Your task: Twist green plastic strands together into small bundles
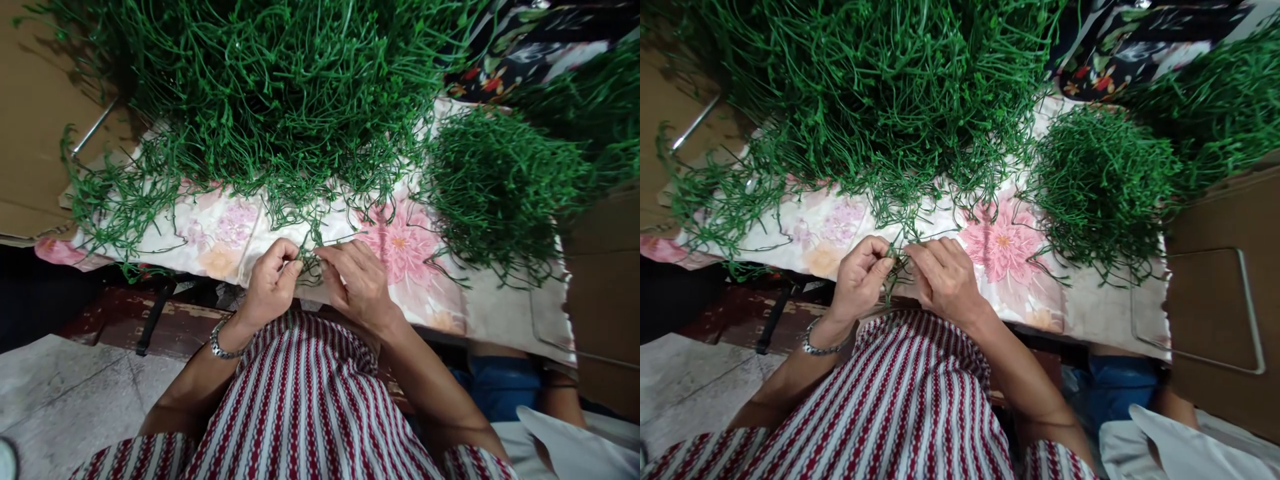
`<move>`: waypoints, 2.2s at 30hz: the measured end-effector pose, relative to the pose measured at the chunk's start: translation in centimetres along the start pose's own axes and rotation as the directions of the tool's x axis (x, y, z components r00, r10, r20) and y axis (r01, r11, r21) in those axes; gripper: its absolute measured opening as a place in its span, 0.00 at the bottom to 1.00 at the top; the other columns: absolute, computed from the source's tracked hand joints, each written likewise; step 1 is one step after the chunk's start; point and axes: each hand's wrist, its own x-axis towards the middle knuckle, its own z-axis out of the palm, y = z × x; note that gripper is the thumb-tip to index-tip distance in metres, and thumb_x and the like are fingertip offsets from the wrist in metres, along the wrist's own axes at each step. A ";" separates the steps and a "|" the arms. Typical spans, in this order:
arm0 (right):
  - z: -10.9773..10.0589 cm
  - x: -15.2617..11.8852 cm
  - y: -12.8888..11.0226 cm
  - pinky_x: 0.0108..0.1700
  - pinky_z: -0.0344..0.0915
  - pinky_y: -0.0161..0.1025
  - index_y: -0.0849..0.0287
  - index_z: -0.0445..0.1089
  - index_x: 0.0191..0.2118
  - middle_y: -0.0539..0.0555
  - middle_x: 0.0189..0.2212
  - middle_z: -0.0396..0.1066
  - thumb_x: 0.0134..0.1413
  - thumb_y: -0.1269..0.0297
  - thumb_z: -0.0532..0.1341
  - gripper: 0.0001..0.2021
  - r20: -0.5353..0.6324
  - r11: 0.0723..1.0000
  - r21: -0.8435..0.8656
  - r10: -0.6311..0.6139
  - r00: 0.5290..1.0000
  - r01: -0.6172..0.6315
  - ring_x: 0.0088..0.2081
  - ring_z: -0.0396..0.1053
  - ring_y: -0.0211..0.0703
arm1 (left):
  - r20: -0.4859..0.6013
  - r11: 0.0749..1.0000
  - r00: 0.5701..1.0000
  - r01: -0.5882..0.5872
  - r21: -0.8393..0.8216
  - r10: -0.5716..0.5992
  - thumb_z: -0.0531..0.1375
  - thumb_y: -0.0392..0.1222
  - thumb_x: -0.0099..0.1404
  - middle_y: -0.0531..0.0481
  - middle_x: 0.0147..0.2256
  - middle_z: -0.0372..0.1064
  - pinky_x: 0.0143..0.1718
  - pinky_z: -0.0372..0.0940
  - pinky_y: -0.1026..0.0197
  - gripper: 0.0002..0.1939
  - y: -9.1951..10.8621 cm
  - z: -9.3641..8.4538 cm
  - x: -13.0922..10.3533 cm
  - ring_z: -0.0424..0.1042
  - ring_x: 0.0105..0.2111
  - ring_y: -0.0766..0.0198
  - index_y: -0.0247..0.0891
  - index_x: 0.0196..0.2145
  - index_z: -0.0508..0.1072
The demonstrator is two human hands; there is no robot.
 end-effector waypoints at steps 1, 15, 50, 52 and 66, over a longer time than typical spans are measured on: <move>0.1 -0.2 0.0 0.33 0.61 0.40 0.64 0.66 0.41 0.56 0.29 0.70 0.52 0.75 0.55 0.10 0.029 1.000 -0.018 0.017 0.999 -0.016 0.31 0.63 0.41 | -0.025 1.000 1.000 0.004 -0.014 -0.005 0.54 0.37 0.61 0.55 0.25 0.56 0.27 0.55 0.66 0.03 -0.1 0.0 0.0 0.58 0.25 0.70 0.38 0.29 0.61; -1.2 -0.6 -1.3 0.35 0.65 0.39 0.62 0.66 0.43 0.55 0.31 0.70 0.52 0.75 0.55 0.11 0.051 0.992 0.124 0.023 0.998 -0.030 0.33 0.66 0.39 | -0.131 0.982 0.989 0.048 -0.184 -0.073 0.57 0.38 0.59 0.55 0.24 0.57 0.23 0.53 0.68 0.04 -0.6 0.5 0.1 0.56 0.23 0.71 0.37 0.28 0.64; 0.3 -1.8 -0.6 0.31 0.62 0.35 0.62 0.65 0.38 0.54 0.28 0.60 0.58 0.70 0.50 0.07 0.160 0.949 0.212 0.202 0.966 -0.233 0.31 0.60 0.39 | 0.256 0.989 0.966 -0.060 0.135 0.024 0.54 0.38 0.59 0.54 0.21 0.60 0.25 0.56 0.68 0.07 0.5 0.3 0.3 0.58 0.22 0.70 0.35 0.25 0.67; 0.5 -1.9 -0.8 0.31 0.62 0.35 0.62 0.65 0.37 0.54 0.28 0.60 0.58 0.70 0.50 0.07 0.133 0.943 0.232 0.212 0.968 -0.239 0.31 0.61 0.39 | 0.262 0.993 0.965 -0.034 0.111 0.004 0.54 0.37 0.59 0.54 0.22 0.62 0.26 0.57 0.68 0.06 0.6 0.3 0.2 0.59 0.23 0.70 0.35 0.26 0.68; -0.7 -2.3 -0.2 0.27 0.52 0.33 0.59 0.58 0.23 0.48 0.18 0.53 0.57 0.70 0.51 0.12 0.240 0.959 0.283 -0.046 0.970 -0.025 0.23 0.52 0.35 | 0.613 0.969 0.787 -0.201 0.143 0.073 0.52 0.33 0.61 0.55 0.20 0.58 0.24 0.53 0.68 0.09 1.0 -1.4 0.8 0.57 0.21 0.72 0.35 0.24 0.67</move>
